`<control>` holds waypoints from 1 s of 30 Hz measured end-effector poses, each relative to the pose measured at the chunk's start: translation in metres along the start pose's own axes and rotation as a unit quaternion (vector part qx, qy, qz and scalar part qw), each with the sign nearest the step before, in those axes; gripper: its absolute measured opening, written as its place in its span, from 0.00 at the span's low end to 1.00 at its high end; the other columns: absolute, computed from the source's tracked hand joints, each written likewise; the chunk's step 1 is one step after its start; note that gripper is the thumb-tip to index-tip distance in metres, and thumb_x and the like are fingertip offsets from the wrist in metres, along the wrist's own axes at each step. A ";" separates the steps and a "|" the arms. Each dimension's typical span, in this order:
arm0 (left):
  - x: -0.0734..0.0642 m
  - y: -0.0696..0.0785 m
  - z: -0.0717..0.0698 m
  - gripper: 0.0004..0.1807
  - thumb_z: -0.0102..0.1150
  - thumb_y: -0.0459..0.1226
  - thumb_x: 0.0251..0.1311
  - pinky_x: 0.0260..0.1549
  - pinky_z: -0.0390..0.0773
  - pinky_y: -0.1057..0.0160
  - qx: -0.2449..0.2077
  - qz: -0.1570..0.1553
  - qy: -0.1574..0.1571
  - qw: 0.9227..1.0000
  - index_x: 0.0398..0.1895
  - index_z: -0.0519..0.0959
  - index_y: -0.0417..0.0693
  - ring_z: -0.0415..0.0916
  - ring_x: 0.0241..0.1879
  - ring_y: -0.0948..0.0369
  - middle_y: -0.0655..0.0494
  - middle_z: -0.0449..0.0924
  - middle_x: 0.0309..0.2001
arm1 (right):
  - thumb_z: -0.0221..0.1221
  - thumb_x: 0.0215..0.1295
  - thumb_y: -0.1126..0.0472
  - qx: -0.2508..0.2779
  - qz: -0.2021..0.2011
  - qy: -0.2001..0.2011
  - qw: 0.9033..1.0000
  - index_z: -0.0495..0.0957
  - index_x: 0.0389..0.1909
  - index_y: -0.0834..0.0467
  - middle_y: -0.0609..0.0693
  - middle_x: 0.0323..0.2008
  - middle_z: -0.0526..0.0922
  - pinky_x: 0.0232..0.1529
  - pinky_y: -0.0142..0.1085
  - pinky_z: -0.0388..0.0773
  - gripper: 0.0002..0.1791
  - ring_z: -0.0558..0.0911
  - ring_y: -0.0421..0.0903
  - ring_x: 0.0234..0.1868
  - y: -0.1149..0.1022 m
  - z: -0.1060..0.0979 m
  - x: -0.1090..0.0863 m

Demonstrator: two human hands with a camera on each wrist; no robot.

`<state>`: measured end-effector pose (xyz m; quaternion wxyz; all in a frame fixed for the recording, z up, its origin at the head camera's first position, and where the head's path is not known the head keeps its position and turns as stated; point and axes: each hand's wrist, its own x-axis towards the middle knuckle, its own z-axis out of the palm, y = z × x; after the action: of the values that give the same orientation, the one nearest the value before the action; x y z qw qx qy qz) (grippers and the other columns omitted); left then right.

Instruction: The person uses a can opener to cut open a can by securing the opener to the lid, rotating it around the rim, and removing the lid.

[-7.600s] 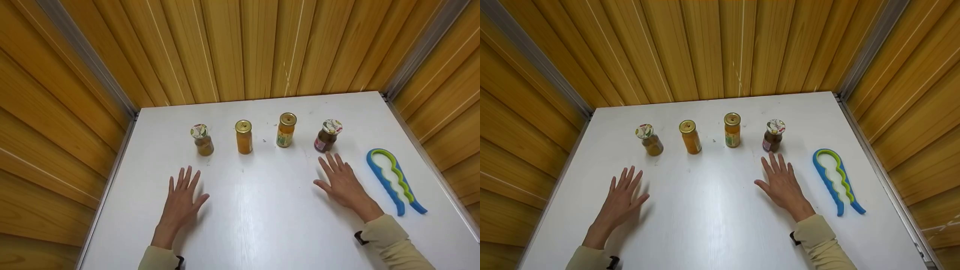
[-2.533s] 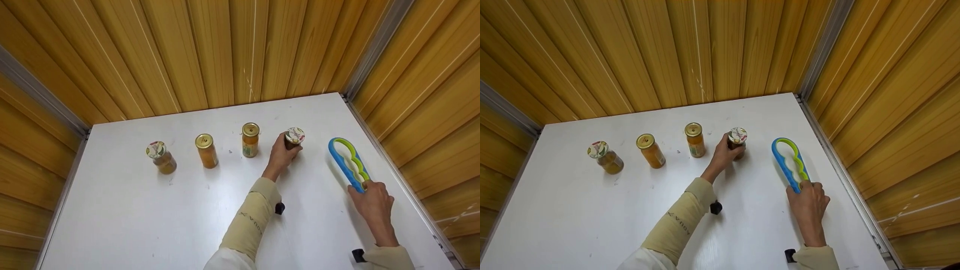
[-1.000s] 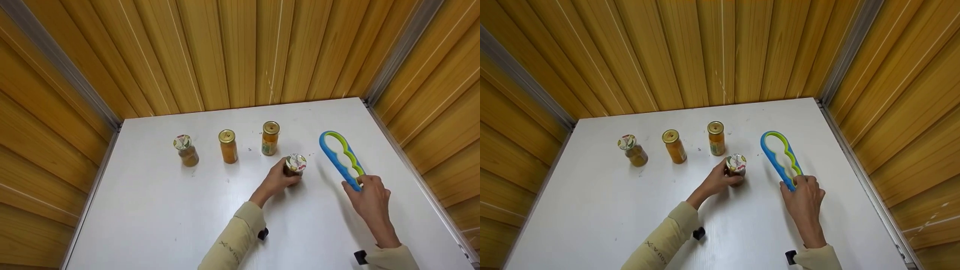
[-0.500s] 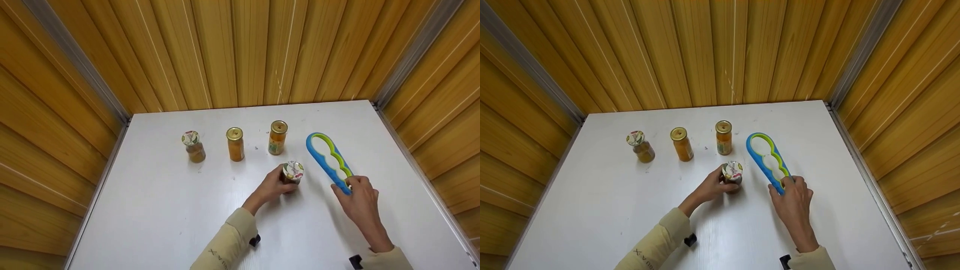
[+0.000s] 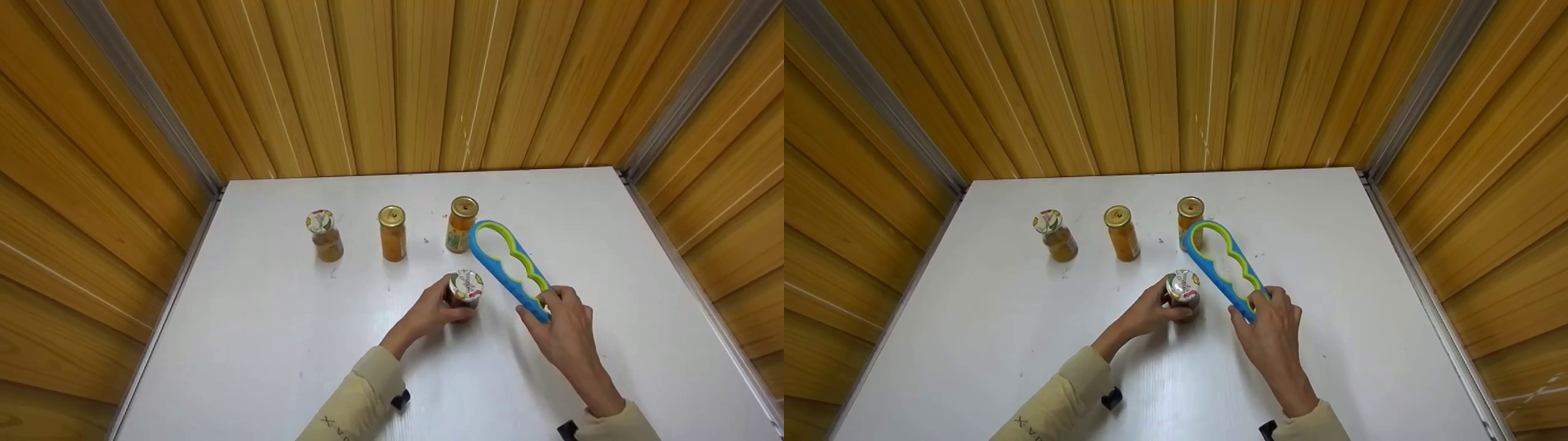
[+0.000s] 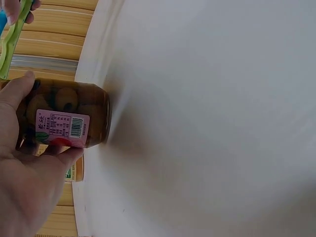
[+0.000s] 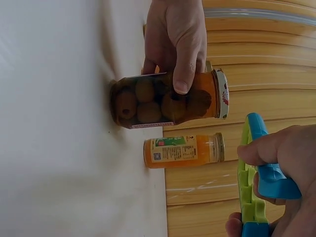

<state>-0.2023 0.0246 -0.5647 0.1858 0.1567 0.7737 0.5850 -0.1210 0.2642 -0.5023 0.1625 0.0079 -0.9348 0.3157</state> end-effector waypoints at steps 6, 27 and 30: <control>-0.008 -0.003 -0.007 0.35 0.75 0.40 0.61 0.66 0.68 0.58 0.003 0.003 0.006 1.000 0.70 0.70 0.58 0.70 0.60 0.67 0.68 0.76 0.60 | 0.75 0.57 0.62 0.002 -0.025 -0.014 1.000 0.76 0.30 0.62 0.68 0.45 0.77 0.46 0.55 0.63 0.15 0.79 0.67 0.46 -0.012 0.005 -0.001; -0.037 -0.013 -0.023 0.32 0.74 0.44 0.62 0.48 0.73 0.60 0.000 0.000 0.045 0.999 0.68 0.71 0.64 0.70 0.48 0.61 0.64 0.76 0.53 | 0.77 0.54 0.58 -0.030 -0.097 -0.067 0.993 0.77 0.28 0.57 0.62 0.45 0.78 0.49 0.54 0.66 0.16 0.79 0.61 0.51 -0.042 0.032 -0.008; -0.042 -0.014 -0.025 0.32 0.74 0.45 0.62 0.46 0.73 0.60 0.008 -0.005 0.052 0.999 0.67 0.72 0.66 0.70 0.46 0.61 0.62 0.75 0.49 | 0.77 0.54 0.57 -0.037 -0.104 -0.078 0.991 0.76 0.28 0.56 0.61 0.45 0.78 0.50 0.53 0.66 0.17 0.78 0.60 0.51 -0.047 0.036 -0.009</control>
<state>-0.1775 -0.0200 -0.5677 0.1472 0.1235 0.7877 0.5854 -0.1176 0.2044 -0.5048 0.1216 0.1233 -0.9498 0.2605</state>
